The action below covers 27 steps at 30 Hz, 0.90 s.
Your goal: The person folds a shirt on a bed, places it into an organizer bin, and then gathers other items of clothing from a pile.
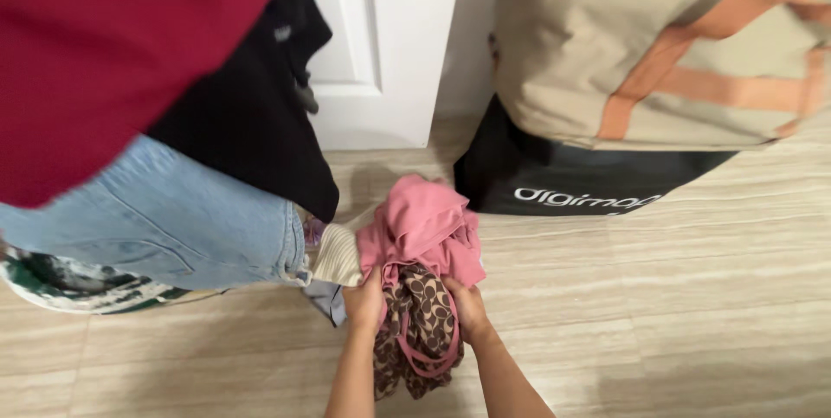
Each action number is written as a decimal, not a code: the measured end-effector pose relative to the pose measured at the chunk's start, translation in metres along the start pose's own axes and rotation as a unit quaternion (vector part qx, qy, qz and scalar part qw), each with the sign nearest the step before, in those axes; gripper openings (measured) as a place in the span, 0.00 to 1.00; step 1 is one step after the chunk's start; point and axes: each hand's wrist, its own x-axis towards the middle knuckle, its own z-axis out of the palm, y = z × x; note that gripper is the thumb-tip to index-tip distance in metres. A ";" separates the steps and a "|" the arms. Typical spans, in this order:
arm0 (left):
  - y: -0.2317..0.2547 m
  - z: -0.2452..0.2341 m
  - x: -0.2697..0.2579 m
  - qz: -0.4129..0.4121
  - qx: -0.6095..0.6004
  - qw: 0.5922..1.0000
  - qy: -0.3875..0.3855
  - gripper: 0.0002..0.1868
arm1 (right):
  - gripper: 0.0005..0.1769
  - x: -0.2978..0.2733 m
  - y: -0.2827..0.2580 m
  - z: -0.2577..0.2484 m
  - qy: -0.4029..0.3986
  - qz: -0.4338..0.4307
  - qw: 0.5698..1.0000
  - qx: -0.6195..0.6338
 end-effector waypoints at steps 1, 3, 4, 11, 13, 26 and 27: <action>0.009 -0.002 -0.005 0.020 0.002 1.000 -0.002 0.15 | 0.20 -0.009 -0.007 0.003 0.005 0.004 1.000 0.006; 0.029 -0.004 -0.021 0.030 0.003 1.000 -0.004 0.14 | 0.20 -0.033 -0.022 0.005 0.012 0.006 1.000 0.012; 0.042 -0.008 -0.032 0.021 0.003 1.000 -0.002 0.14 | 0.20 -0.048 -0.029 0.006 0.013 0.006 1.000 0.013; 0.153 -0.014 -0.110 -0.076 -0.046 0.996 -0.010 0.14 | 0.21 -0.164 -0.093 0.021 0.022 -0.020 0.998 0.060; 0.187 -0.013 -0.130 -0.061 -0.076 0.995 -0.027 0.13 | 0.22 -0.197 -0.118 0.025 0.030 -0.016 0.998 0.058; 0.413 0.030 -0.274 -0.015 -0.065 0.996 -0.059 0.08 | 0.30 -0.397 -0.320 0.038 0.076 -0.064 0.992 0.083; 0.430 0.038 -0.283 -0.008 -0.073 0.995 -0.064 0.09 | 0.30 -0.407 -0.334 0.035 0.065 -0.078 0.992 0.081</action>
